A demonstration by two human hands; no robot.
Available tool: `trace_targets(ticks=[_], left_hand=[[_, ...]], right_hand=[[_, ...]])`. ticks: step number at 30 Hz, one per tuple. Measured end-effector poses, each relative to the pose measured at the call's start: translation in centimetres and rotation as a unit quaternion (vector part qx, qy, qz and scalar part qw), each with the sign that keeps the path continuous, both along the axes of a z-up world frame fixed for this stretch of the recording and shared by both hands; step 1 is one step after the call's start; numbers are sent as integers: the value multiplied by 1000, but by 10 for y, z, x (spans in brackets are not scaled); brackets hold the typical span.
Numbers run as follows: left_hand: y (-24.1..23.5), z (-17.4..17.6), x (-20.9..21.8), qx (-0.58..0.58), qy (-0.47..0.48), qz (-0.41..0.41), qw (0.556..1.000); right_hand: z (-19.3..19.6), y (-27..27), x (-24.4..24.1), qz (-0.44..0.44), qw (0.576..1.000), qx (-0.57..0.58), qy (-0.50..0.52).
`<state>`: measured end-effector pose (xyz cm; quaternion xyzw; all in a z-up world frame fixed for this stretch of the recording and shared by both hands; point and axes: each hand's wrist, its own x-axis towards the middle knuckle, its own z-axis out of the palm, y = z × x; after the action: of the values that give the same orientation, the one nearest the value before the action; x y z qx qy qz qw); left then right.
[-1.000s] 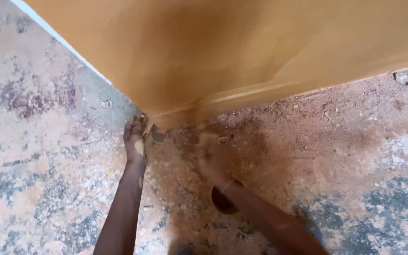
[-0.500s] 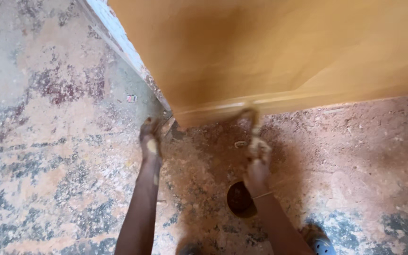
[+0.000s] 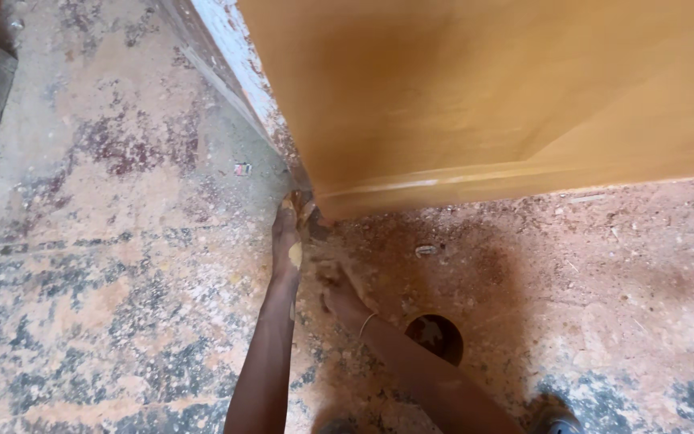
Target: The person paints the lower section of a wall using a paintbrush. They repeatedly dip the brush into a paint can and apply yellow paint along the baseboard area, smoothing the surface with their hand.
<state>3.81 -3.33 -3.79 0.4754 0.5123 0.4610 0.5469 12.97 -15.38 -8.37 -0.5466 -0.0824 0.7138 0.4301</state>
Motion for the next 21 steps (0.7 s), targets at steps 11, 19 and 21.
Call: trace_targets(ticks=[11,19,21], left_hand=[[-5,7,25,-104,-11,-109,989],[-4,36,18,-122,51,-175,976],[3,25,14,-133,-13,-177,975]], right_hand=[[46,-17,97,-426,898,-87,-63],[63,-13,51,-7,991,3,-131],[76,-15,73,229,946,99,-208]])
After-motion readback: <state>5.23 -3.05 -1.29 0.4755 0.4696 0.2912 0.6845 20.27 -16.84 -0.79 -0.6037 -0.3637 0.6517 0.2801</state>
